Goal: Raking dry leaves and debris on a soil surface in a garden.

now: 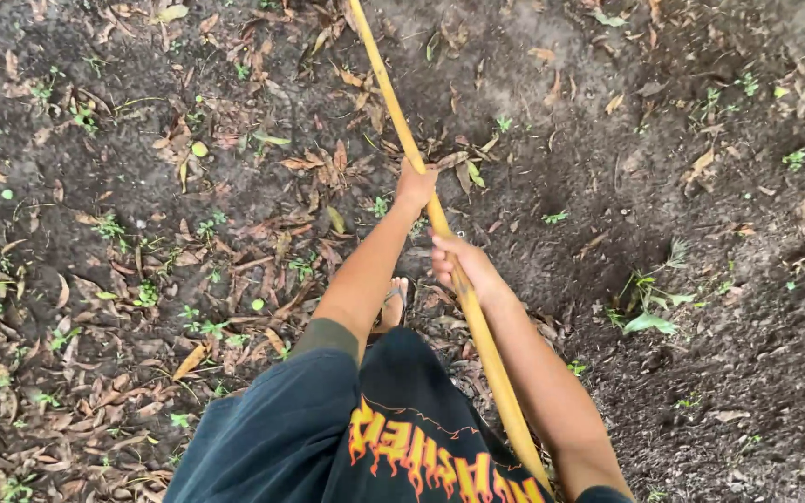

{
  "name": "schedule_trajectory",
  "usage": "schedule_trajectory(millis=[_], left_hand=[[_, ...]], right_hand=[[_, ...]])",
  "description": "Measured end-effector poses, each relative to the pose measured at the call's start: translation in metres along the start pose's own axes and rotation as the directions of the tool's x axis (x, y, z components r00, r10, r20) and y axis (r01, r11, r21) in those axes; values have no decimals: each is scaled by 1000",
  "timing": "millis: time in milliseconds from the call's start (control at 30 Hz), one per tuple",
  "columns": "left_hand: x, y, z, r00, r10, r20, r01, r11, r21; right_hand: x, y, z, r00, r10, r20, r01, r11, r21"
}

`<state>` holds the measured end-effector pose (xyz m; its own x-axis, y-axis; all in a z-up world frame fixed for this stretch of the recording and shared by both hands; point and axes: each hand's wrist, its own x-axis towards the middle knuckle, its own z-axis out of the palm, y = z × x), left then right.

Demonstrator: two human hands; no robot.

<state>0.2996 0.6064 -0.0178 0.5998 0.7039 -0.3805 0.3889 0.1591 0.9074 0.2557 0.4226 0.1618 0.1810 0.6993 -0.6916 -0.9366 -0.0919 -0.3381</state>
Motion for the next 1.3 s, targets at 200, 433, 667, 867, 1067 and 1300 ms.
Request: schedule_trajectory(millis=[200, 433, 667, 867, 1067, 1300], left_hand=[[14, 34, -17, 969, -248, 24, 211, 870, 445], [53, -54, 4, 755, -47, 654, -655, -98, 749], [-30, -64, 16, 868, -119, 482, -337, 570, 749], [-141, -85, 51, 738, -136, 661, -574, 389, 721], [-311, -51, 66, 816, -312, 487, -197, 642, 741], [-446, -46, 82, 812, -443, 380, 119, 762, 636]], right_hand=[[31, 1, -1, 999, 36, 29, -41, 976, 215], [-17, 36, -14, 999, 35, -24, -27, 968, 250], [-122, 90, -32, 989, 58, -138, -20, 965, 262], [-215, 151, -90, 982, 47, -184, -8, 978, 207], [-317, 232, -164, 978, 21, -208, 8, 991, 136], [-411, 308, -188, 945, 22, -327, 7, 996, 88]])
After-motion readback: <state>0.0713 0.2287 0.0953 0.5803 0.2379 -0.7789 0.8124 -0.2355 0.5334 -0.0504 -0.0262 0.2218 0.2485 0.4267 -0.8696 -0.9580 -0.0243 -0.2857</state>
